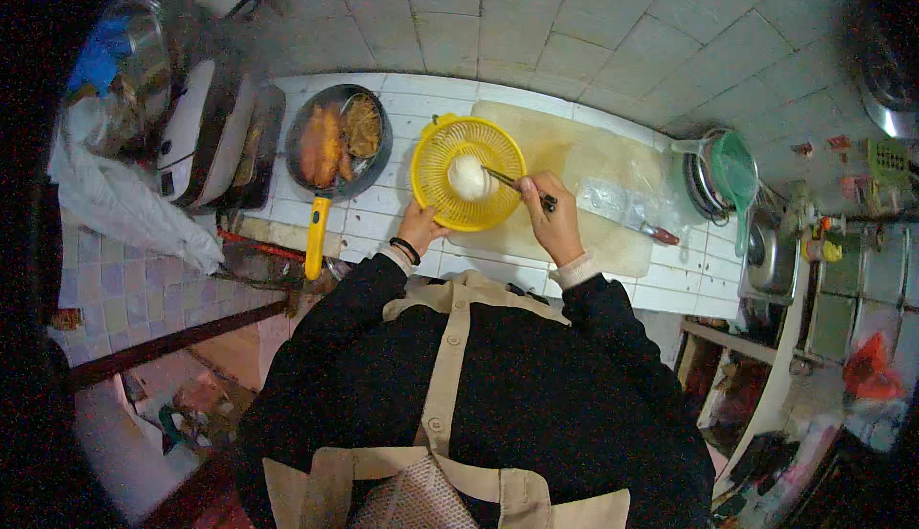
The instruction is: The person washes hands at the sink, then uses chopsticks to transfer cooked food from a steamer basket into a yellow colander on the countertop.
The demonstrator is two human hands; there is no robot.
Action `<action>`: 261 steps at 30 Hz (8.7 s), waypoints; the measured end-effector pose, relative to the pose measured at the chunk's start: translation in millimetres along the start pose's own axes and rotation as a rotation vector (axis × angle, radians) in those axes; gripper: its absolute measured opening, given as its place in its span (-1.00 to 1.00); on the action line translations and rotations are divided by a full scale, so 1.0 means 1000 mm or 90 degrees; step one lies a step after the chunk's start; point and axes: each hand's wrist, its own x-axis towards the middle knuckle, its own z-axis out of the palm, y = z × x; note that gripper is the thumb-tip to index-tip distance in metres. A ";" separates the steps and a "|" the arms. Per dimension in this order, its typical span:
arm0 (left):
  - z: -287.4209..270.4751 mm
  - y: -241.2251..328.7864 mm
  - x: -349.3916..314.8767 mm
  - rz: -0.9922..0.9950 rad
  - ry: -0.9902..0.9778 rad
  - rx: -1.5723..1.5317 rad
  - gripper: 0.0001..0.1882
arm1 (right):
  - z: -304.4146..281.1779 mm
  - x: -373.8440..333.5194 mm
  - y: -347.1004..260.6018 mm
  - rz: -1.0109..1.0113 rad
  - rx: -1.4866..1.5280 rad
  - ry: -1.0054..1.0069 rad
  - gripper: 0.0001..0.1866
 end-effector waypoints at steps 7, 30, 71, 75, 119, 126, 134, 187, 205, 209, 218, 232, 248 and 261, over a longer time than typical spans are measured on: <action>-0.023 0.000 -0.026 -0.054 0.004 -0.012 -0.54 | 0.007 -0.006 -0.002 0.093 0.056 -0.029 -0.63; 0.033 0.081 -0.081 -0.201 -0.419 -0.051 -0.40 | -0.014 -0.073 -0.052 -0.086 0.042 0.055 -0.84; 0.558 -0.164 -0.122 0.230 0.053 0.068 -0.83 | -1.122 -0.016 0.209 0.172 -0.746 0.708 -0.72; 0.588 -0.173 -0.136 0.189 0.212 0.053 -0.87 | -1.152 0.010 0.234 0.129 -0.794 0.604 -0.54; 0.134 -0.057 -0.235 0.301 0.301 -0.500 -0.87 | -0.001 -0.112 -0.039 -0.692 0.016 -0.554 -0.50; 0.066 0.004 -0.202 0.184 0.261 -0.507 -0.90 | 0.073 -0.041 -0.059 -0.851 0.021 -0.529 -0.62; 0.034 0.043 -0.164 0.120 0.071 -0.470 -0.67 | 0.114 0.001 -0.059 -0.723 0.026 -0.583 -0.82; -0.107 0.169 0.106 0.034 0.182 1.031 -0.63 | 0.187 0.085 -0.040 -0.396 -0.119 -0.212 -0.89; -0.108 0.125 0.157 -0.083 0.448 -0.246 -0.67 | 0.151 0.114 -0.024 -0.150 0.060 -0.044 -0.77; -0.067 0.167 0.123 -0.091 0.552 -0.366 -0.64 | 0.152 0.119 -0.023 -0.131 0.049 -0.066 -0.77; -0.106 0.131 0.167 -0.050 0.408 -0.353 -0.60 | 0.149 0.120 -0.024 -0.068 0.152 -0.017 -0.77; -0.105 0.129 0.153 0.154 0.478 -0.319 -0.45 | 0.124 0.112 -0.018 -0.034 0.116 0.048 -0.76; 0.025 0.166 0.127 0.105 0.120 0.088 -0.87 | 0.005 0.046 -0.003 0.048 0.139 0.321 -0.72; 0.049 0.097 0.268 0.068 -0.152 0.691 -0.80 | -0.048 -0.013 -0.016 0.087 0.100 0.480 -0.73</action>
